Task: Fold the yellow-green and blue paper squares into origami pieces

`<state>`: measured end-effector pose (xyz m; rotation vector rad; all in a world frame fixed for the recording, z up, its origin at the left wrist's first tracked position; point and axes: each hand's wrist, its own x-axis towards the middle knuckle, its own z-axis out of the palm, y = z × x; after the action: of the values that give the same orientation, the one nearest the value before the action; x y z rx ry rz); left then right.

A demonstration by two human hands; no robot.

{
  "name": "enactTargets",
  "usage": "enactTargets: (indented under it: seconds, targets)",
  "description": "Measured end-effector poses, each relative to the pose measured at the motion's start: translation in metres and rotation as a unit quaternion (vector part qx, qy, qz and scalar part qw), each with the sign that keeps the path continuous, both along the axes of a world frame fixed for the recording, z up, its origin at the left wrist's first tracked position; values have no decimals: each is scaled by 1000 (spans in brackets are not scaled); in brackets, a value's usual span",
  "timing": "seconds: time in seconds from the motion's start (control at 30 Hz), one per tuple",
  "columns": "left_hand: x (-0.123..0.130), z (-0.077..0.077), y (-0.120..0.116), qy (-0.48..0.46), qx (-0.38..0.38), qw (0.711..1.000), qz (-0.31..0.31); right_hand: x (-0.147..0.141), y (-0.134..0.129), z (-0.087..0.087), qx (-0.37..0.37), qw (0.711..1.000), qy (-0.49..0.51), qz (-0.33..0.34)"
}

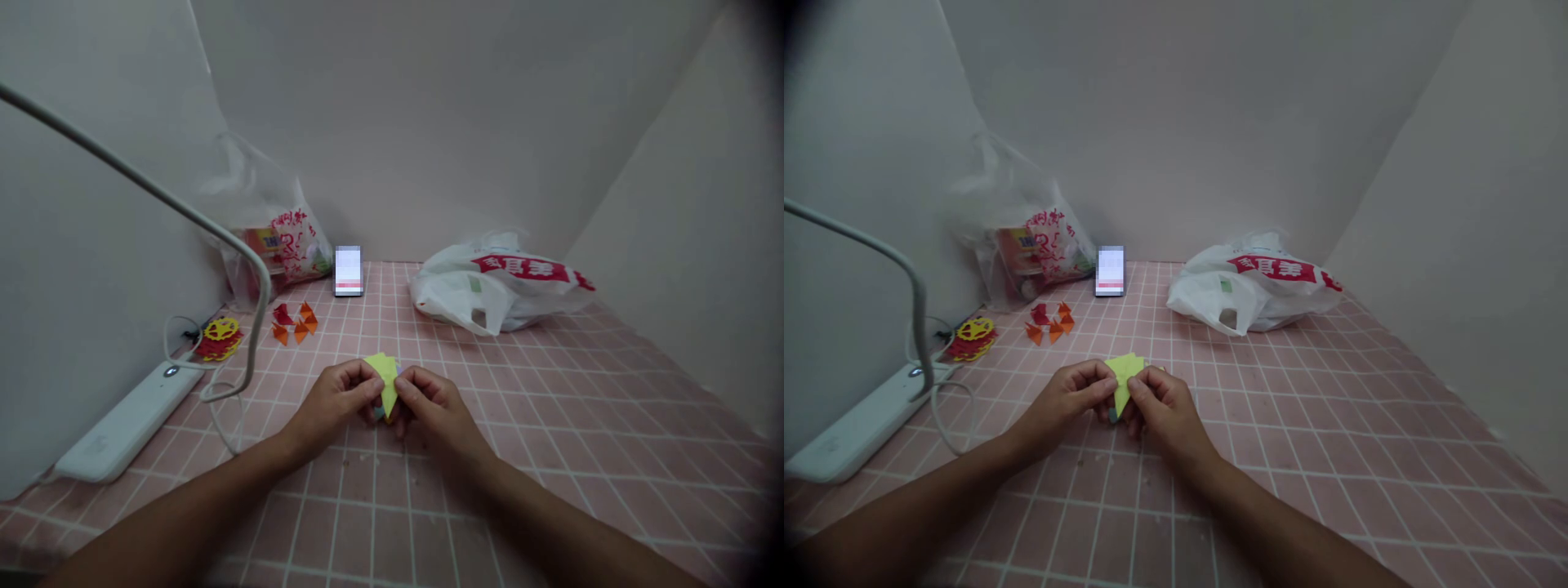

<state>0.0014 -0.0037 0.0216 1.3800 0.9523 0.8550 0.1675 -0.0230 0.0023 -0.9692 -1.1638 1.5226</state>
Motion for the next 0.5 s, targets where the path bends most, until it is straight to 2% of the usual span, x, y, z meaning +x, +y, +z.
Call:
enactTargets:
  seconds: [0.13,0.3,0.5]
  targets:
    - [0,-1,1,18,5,1000,-15,0,-1,-2,-20,1000,17,7]
    - [2,-3,0,6,1,999,-36,0,0,-2,8,1000,21,-5]
    - [1,-3,0,54,10,998,-31,0,1,0,23,999,31,-21]
